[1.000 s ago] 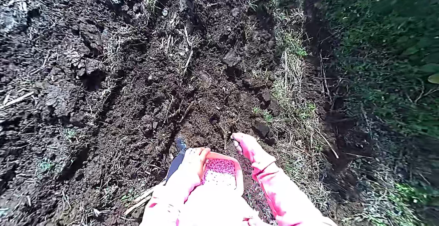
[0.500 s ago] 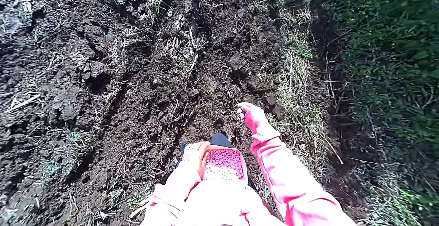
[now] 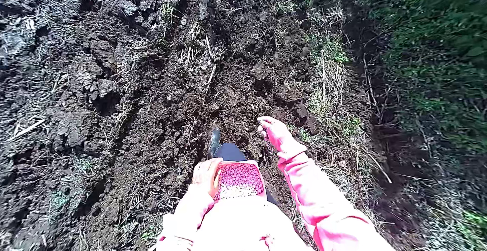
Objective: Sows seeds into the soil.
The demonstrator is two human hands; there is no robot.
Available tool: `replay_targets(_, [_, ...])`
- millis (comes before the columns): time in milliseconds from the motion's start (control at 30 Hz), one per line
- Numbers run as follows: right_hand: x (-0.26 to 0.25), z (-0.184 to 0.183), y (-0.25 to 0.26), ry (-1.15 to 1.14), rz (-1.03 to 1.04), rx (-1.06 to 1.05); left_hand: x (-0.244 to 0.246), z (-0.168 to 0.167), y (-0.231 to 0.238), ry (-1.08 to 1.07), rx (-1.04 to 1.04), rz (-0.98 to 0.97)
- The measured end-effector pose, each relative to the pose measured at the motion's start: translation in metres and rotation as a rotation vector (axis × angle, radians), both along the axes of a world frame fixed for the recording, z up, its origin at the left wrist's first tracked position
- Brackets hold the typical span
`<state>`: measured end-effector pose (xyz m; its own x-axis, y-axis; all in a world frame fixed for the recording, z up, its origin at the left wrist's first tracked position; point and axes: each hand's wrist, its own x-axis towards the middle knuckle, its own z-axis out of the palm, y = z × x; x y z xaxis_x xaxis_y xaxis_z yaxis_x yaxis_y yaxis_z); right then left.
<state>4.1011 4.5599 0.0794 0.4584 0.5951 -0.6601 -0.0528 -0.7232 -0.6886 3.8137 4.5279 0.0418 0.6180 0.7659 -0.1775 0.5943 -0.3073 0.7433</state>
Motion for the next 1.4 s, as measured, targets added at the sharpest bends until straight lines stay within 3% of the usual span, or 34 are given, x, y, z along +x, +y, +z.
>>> replay_targets(333, [0.041,-0.033,0.096,-0.12,0.165,-0.072,0.045,0.005,0.077,0.276,-0.225,-0.069])
replay_targets(467, [0.072,-0.012,0.163,-0.128,0.193,-0.086,0.076,0.002,0.118,0.318,-0.258,-0.103])
replay_targets(600, [0.103,-0.005,0.207,-0.179,0.183,0.075,0.107,0.007,0.16,0.386,-0.309,-0.139])
replay_targets(700, [0.109,0.017,0.192,0.021,0.27,0.16,0.128,0.016,0.182,0.423,-0.297,-0.154])
replay_targets(800, [0.094,0.029,0.149,0.302,0.605,0.216,0.145,0.028,0.2,0.466,-0.318,-0.172])
replay_targets(900, [0.077,0.034,0.125,0.196,1.124,0.05,0.165,0.035,0.212,0.471,-0.28,-0.224])
replay_targets(967, [0.066,0.026,0.118,0.018,1.296,-0.107,0.182,0.04,0.218,0.439,-0.224,-0.277])
replay_targets(1067, [0.063,0.025,0.119,-0.13,1.323,-0.328,0.204,0.049,0.223,0.381,-0.139,-0.361])
replay_targets(1267, [0.068,0.027,0.116,-0.189,1.348,-0.415,0.22,0.054,0.227,0.357,-0.121,-0.472])
replay_targets(1400, [0.072,-0.023,0.096,-0.321,1.388,-0.175,0.211,0.042,0.226,0.324,-0.105,-0.42])
